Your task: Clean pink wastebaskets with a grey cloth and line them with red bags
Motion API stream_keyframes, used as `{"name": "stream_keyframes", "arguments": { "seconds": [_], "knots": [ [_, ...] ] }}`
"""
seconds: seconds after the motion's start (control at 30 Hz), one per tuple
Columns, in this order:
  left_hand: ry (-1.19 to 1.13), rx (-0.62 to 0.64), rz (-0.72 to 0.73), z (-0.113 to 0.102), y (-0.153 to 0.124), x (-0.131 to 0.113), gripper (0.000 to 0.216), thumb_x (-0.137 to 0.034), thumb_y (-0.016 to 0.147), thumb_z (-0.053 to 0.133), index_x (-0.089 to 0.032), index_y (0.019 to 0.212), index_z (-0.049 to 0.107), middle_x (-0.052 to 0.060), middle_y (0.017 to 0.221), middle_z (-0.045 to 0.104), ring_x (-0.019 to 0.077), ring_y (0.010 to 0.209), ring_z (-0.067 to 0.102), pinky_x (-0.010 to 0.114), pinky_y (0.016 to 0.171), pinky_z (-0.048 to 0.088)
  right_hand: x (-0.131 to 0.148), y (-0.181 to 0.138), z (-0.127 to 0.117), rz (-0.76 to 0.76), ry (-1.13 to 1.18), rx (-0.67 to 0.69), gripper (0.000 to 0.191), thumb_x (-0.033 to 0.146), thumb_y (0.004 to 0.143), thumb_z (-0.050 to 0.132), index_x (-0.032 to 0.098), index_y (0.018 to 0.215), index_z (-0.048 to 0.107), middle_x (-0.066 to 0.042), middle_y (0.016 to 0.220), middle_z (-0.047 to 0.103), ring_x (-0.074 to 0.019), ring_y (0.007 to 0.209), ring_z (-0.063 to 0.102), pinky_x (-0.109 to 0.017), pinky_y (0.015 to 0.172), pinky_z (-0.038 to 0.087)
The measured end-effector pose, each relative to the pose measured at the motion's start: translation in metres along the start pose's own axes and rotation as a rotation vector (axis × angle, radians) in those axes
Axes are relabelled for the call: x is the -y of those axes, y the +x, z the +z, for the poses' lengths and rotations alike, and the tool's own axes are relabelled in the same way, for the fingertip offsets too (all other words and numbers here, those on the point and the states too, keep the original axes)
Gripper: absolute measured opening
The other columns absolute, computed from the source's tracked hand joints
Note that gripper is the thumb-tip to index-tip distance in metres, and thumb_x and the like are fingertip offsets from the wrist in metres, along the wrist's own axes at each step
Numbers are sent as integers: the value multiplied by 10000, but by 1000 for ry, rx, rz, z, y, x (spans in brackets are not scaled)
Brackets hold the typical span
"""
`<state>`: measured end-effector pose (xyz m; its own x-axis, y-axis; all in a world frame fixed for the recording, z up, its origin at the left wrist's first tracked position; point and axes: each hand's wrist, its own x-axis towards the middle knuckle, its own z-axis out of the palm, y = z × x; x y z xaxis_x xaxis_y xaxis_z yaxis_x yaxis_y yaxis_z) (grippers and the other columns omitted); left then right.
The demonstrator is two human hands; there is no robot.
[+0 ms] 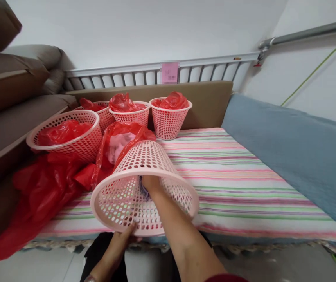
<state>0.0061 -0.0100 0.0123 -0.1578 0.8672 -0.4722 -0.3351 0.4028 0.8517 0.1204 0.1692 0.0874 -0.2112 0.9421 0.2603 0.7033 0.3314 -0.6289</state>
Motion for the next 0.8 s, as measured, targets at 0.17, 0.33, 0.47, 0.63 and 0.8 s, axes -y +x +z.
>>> {"name": "stream_keyframes", "arguments": {
  "seconds": [0.17, 0.33, 0.47, 0.63, 0.8],
  "knots": [
    [-34, -42, -11, 2, -1, 1, 588, -340, 695, 762, -122, 1207, 572, 186, 1185, 643, 321, 946, 668, 405, 656, 599, 2, -55, 2, -46, -127, 152, 482, 154, 743, 564, 186, 1224, 549, -97, 1210, 598, -256, 1142, 490, -383, 992, 328],
    [9, -61, 61, 5, -7, -3, 671, -450, 658, 771, -114, 1211, 596, 156, 1140, 683, 316, 991, 663, 362, 768, 570, 10, -137, -2, -141, -83, 218, 469, 167, 743, 558, 194, 1212, 546, -72, 1187, 589, -235, 1133, 471, -339, 985, 331],
    [-1, -22, 49, 4, -14, -11, 675, -549, 697, 697, -114, 1204, 602, 152, 1033, 717, 320, 966, 673, 376, 744, 567, 14, -160, -5, -93, -57, 207, 478, 152, 725, 554, 197, 1201, 549, -61, 1182, 591, -235, 1122, 474, -333, 978, 337],
    [12, -81, 167, -21, -13, -19, 794, -467, 624, 768, -162, 1311, 509, 154, 1323, 548, 356, 1095, 589, 355, 649, 580, 20, -162, -6, -79, -77, 186, 522, 124, 677, 563, 216, 1191, 558, -57, 1179, 597, -256, 1125, 479, -377, 988, 329],
    [95, -30, 178, -33, -11, -19, 832, -499, 655, 722, -202, 1381, 446, 121, 1238, 603, 332, 982, 625, 363, 615, 570, 23, -168, 3, -28, -43, 125, 513, 115, 665, 563, 210, 1168, 578, -58, 1145, 606, -253, 1108, 485, -354, 973, 352]
  ]
}}
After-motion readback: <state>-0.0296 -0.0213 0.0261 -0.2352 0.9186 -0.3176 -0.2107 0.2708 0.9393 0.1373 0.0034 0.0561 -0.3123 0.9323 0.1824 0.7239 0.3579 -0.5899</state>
